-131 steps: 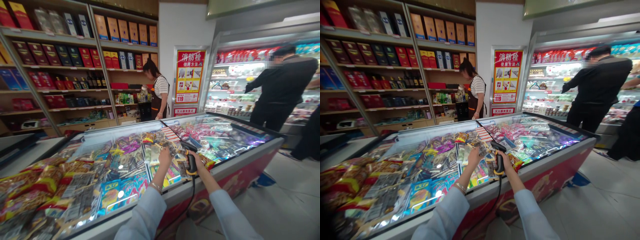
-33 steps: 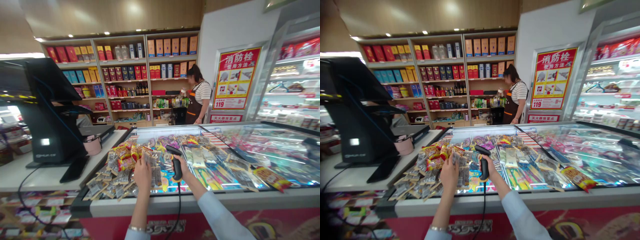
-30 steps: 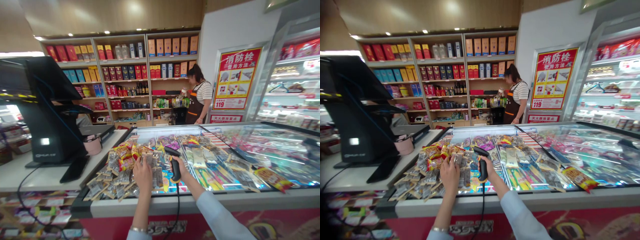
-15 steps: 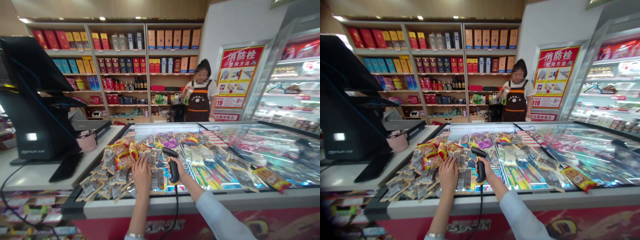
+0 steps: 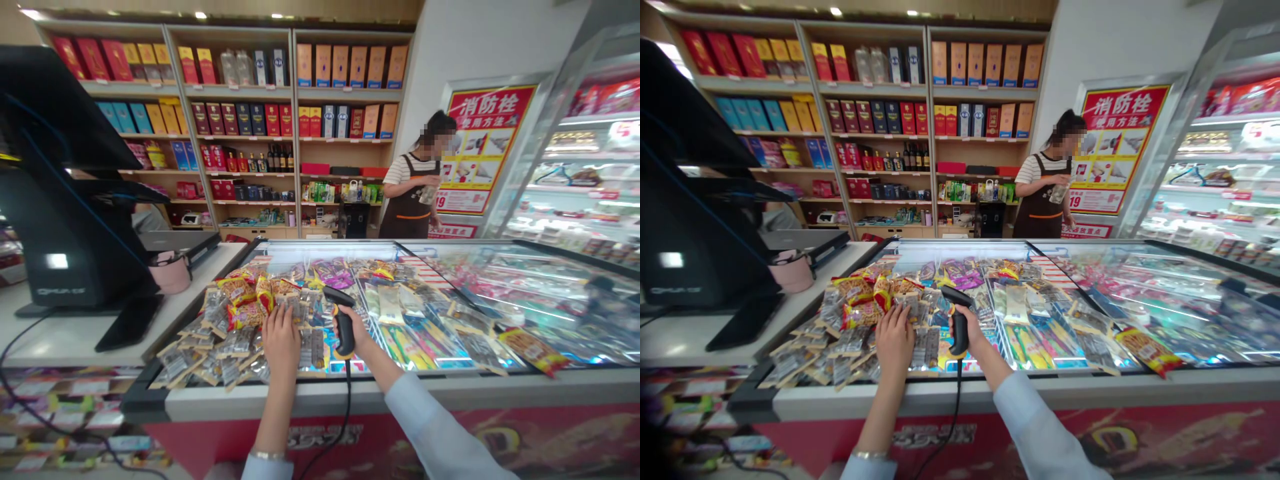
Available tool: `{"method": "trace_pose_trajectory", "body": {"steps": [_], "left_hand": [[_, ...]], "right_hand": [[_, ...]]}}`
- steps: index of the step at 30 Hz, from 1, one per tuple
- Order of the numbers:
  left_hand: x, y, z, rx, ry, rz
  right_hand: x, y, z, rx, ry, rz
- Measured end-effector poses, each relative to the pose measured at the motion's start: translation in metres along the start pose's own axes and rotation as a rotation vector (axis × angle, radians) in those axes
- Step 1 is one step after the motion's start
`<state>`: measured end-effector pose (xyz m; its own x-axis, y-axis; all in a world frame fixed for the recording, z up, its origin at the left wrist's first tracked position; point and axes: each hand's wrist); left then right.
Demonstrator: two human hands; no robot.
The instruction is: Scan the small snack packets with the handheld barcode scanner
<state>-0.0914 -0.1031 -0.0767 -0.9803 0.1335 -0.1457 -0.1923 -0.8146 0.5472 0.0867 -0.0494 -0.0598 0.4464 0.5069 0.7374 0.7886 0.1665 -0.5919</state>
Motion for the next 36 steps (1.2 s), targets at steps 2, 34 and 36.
{"method": "trace_pose_trajectory", "body": {"steps": [2, 34, 36], "left_hand": [[0.000, 0.000, 0.001, -0.010, 0.002, -0.006], [-0.281, -0.059, 0.045, 0.295, -0.232, -0.644], [-0.296, -0.063, 0.040, 0.386, -0.233, -0.648]], "right_hand": [[-0.001, 0.000, 0.002, -0.005, 0.001, -0.004], [0.157, 0.217, -0.181, -0.377, 0.436, 0.037], [0.158, 0.229, -0.185, -0.398, 0.438, 0.034]]}}
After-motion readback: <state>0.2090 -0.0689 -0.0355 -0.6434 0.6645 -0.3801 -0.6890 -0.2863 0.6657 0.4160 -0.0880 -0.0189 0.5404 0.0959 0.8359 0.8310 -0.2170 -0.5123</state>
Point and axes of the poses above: each hand's wrist, its own z-axis towards the middle knuckle, its own y-axis out of the back of the hand, x = y × z, and after that the axes turned 10 degrees about -y, right-handed
